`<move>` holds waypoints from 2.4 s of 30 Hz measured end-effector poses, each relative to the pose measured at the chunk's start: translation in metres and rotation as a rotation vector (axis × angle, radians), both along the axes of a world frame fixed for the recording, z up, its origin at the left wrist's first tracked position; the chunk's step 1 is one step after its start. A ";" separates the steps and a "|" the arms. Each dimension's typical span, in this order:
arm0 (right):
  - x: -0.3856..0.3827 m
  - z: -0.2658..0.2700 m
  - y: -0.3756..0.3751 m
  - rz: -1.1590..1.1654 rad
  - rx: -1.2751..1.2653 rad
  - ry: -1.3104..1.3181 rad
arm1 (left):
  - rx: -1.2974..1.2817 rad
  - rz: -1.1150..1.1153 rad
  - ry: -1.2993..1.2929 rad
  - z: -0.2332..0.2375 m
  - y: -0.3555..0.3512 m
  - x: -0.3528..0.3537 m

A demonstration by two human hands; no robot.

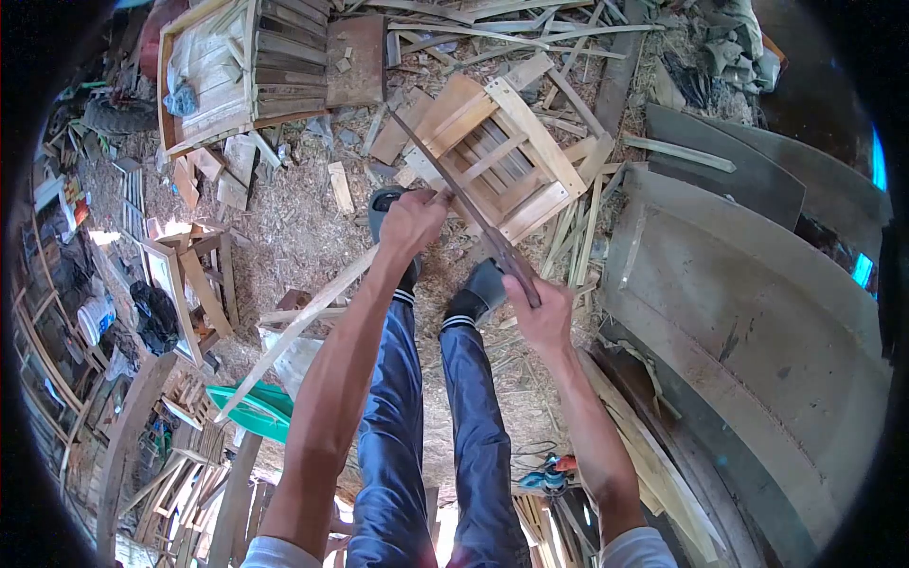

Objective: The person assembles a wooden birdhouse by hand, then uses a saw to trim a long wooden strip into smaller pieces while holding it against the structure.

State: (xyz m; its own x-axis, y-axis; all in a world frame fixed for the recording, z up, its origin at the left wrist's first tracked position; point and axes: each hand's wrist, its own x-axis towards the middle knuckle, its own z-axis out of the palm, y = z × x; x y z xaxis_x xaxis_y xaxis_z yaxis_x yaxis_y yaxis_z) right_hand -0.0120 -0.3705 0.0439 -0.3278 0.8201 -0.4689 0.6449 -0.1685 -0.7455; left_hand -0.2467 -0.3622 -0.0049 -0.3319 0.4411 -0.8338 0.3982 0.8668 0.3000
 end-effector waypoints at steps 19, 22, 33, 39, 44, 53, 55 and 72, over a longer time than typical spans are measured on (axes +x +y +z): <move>-0.002 0.004 0.003 -0.038 -0.223 -0.080 | -0.086 0.024 0.026 0.006 0.005 0.004; -0.003 -0.005 0.004 0.006 -0.164 -0.054 | -0.077 0.021 -0.013 0.005 0.003 0.001; -0.007 0.009 0.011 -0.032 -0.203 -0.104 | -0.035 0.082 -0.033 -0.008 -0.003 0.001; 0.014 0.014 -0.011 -0.042 -0.233 -0.067 | -0.074 0.084 -0.160 -0.012 -0.004 -0.007; 0.017 0.025 -0.010 -0.083 -0.255 -0.164 | -0.032 0.071 -0.082 -0.007 -0.004 -0.002; 0.020 0.022 -0.026 -0.123 -0.176 -0.014 | -0.042 0.024 -0.099 -0.010 -0.002 -0.005; 0.024 0.025 -0.029 -0.161 -0.173 -0.018 | -0.052 0.058 -0.101 -0.010 -0.004 -0.004; -0.045 0.079 0.031 -0.309 -0.108 0.088 | 0.010 0.038 -0.027 0.050 -0.006 -0.052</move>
